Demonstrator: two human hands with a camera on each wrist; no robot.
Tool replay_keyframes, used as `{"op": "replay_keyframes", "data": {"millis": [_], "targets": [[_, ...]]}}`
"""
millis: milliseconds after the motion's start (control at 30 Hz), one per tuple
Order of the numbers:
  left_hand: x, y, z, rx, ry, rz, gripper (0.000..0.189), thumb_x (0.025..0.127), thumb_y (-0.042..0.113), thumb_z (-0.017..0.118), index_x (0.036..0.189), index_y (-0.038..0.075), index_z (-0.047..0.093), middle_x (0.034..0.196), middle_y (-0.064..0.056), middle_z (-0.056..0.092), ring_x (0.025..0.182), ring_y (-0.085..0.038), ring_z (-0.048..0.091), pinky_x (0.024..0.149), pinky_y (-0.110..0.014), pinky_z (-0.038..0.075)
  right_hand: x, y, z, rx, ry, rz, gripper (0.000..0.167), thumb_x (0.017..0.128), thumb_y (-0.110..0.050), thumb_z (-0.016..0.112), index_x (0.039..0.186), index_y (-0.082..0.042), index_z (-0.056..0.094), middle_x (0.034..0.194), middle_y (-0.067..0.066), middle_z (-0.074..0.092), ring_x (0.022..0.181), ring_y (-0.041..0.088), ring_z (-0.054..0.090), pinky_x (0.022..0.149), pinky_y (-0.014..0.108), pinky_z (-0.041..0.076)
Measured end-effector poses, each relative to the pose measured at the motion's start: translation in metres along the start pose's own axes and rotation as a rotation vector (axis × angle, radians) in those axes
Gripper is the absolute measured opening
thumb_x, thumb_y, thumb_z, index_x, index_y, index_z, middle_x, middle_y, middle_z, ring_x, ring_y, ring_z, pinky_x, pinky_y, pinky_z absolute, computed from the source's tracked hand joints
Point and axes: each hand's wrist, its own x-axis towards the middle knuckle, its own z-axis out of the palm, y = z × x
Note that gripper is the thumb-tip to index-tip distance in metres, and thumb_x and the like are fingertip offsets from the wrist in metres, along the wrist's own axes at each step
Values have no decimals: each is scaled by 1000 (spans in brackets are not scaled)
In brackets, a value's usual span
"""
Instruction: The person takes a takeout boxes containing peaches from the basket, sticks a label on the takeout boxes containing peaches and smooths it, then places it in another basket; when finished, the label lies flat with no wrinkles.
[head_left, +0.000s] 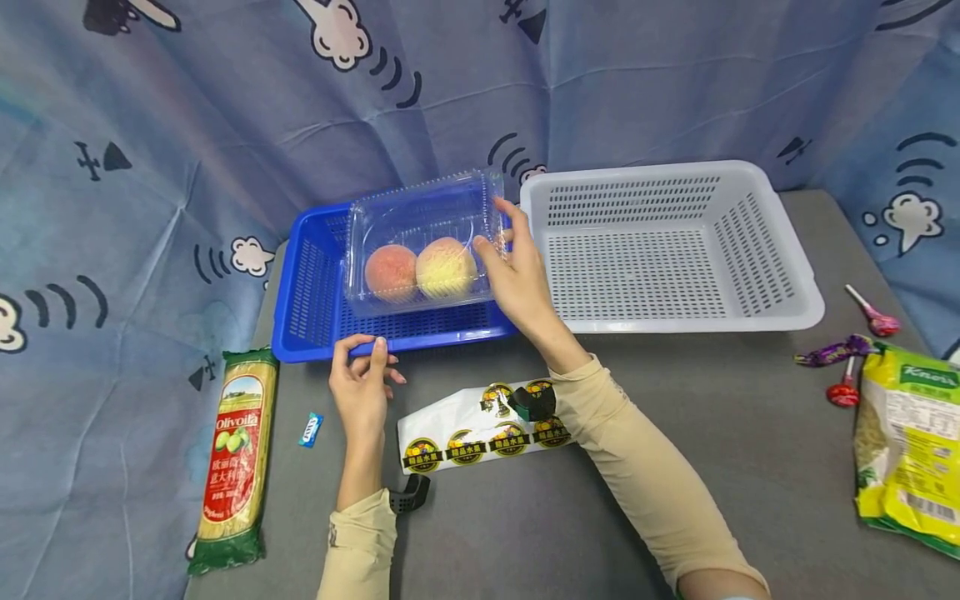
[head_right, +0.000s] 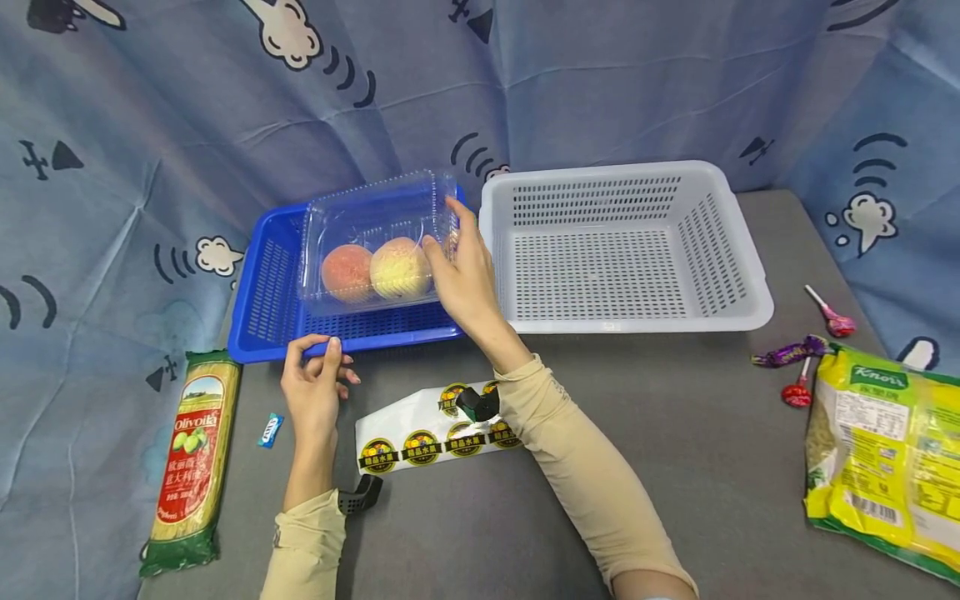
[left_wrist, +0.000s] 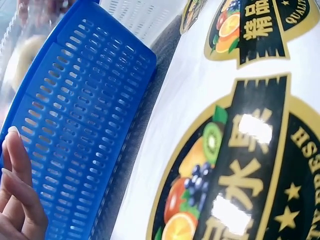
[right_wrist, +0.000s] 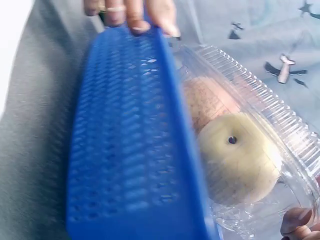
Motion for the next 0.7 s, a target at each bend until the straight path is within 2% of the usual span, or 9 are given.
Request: {"op": "replay_keyframes", "data": {"millis": [100,267,333,433,500,567,700], "targets": [[0,0,1,0,-1,2,17,102,20,73,111,11,61,71,3,71,46,-9,62,39,-19,37,-4,-6,-13,67,21,35,60,105,-16,62,161,-12,41,95,1,52,51,3,39,51,20,37],[-1,0,1,10,-5,2,18,102,21,73,112,10,61,71,4,70,46,-10,62,39,-18,38,-15,-16,-37,162,46,71,61,105,-13,61,162,-12,39,103,5,56,51,3,39,53,19,40],[-1,-1,1,12,-5,2,19,103,21,73,112,9,61,71,4,70,46,-9,62,39,-18,38,-20,-18,-47,205,63,79,61,105,-12,60,162,-12,39,108,8,60,53,3,47,56,19,47],[-1,-1,0,18,-3,1,19,103,22,72,113,10,61,71,4,70,47,-9,62,39,-18,38,-28,-20,-63,250,97,85,60,105,-9,59,162,-14,40,107,10,61,58,5,51,57,20,50],[-1,-2,0,20,-3,2,18,103,23,72,112,11,62,71,4,70,47,-10,62,39,-18,38,-35,-21,-74,279,125,86,58,105,-7,58,160,-16,42,100,7,60,59,4,50,56,19,48],[0,-2,0,25,-4,2,18,103,23,72,112,12,62,71,3,70,47,-11,63,39,-19,39,-43,-22,-86,289,157,91,56,105,-6,59,158,-18,45,92,3,57,58,4,43,52,18,40],[-1,-2,-1,22,-5,6,18,102,23,73,112,12,62,71,1,71,47,-14,63,39,-19,39,-61,-21,-112,326,225,130,53,104,-3,60,153,-20,50,85,-5,58,57,4,41,48,17,33]]}}
